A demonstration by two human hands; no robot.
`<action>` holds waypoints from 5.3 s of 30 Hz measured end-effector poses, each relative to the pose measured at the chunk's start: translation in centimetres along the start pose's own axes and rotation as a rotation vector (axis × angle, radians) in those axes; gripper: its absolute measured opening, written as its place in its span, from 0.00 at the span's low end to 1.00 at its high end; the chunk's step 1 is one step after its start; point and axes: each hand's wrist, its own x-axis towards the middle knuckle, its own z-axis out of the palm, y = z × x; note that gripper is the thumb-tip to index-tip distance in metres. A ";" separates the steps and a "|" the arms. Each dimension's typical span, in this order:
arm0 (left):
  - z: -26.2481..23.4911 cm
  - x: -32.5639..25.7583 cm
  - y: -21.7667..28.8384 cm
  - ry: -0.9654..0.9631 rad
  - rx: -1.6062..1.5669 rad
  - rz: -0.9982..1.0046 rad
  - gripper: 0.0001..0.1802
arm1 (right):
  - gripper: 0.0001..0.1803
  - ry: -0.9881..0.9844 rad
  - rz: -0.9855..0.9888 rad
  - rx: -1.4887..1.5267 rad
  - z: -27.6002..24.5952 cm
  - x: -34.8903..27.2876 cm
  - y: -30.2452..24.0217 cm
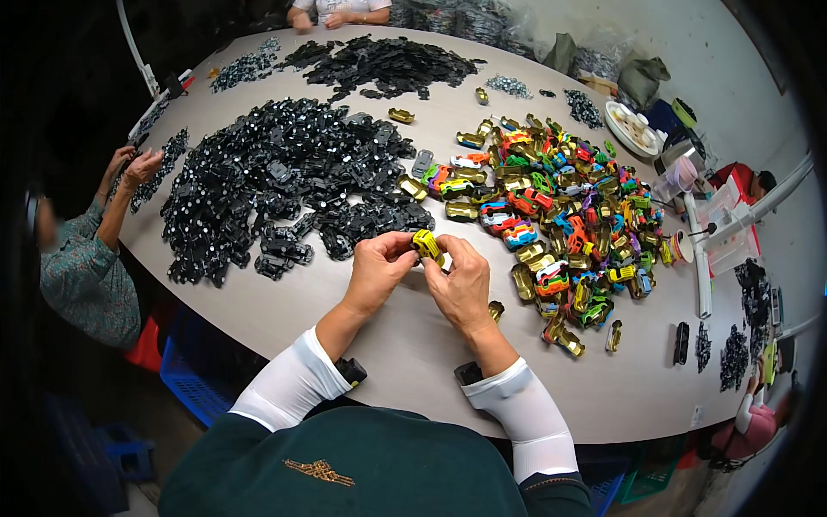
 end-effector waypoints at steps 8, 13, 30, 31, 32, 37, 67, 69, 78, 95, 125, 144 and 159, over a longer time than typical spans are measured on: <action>-0.4 0.8 -0.2 0.032 -0.202 -0.135 0.11 | 0.18 0.001 0.006 0.042 -0.1 -0.1 -0.3; 0.6 0.3 -0.3 -0.064 -0.334 -0.057 0.16 | 0.17 -0.053 0.492 0.572 0.0 0.4 1.5; -0.4 0.3 0.0 -0.158 -0.383 -0.111 0.15 | 0.22 -0.024 -0.079 0.153 -0.3 0.1 -0.1; -0.5 0.4 -0.2 -0.158 -0.358 -0.092 0.15 | 0.22 -0.027 -0.085 0.143 -0.3 0.1 -0.1; -0.5 0.4 -0.4 -0.159 -0.334 -0.073 0.15 | 0.22 -0.030 -0.090 0.133 -0.3 0.1 0.0; -0.3 0.3 -0.3 -0.161 -0.318 -0.097 0.15 | 0.21 0.014 -0.141 0.099 0.4 -0.4 0.4; -1.3 0.6 0.7 -0.203 -0.565 -0.398 0.13 | 0.10 -0.426 0.673 0.932 -2.2 1.0 1.1; -1.2 0.6 0.1 -0.183 -0.534 -0.389 0.12 | 0.09 -0.479 0.652 0.915 -2.3 1.1 1.3; -1.0 0.6 -0.1 -0.179 -0.485 -0.419 0.07 | 0.09 -0.552 0.733 0.924 -2.4 1.0 0.8; -0.9 1.0 -1.7 -0.153 0.172 0.117 0.07 | 0.04 -0.413 0.446 0.561 0.3 -0.6 1.9; -1.2 0.8 1.2 -0.196 -0.388 -0.341 0.16 | 0.08 -0.293 0.646 0.886 -1.1 0.6 2.2; -0.2 0.3 -0.4 -0.203 -0.236 -0.198 0.04 | 0.08 -0.441 0.635 0.876 -1.3 0.2 1.9; -1.0 0.3 1.2 -0.148 -0.416 -0.451 0.05 | 0.08 -0.426 0.689 1.090 -1.2 0.3 0.9</action>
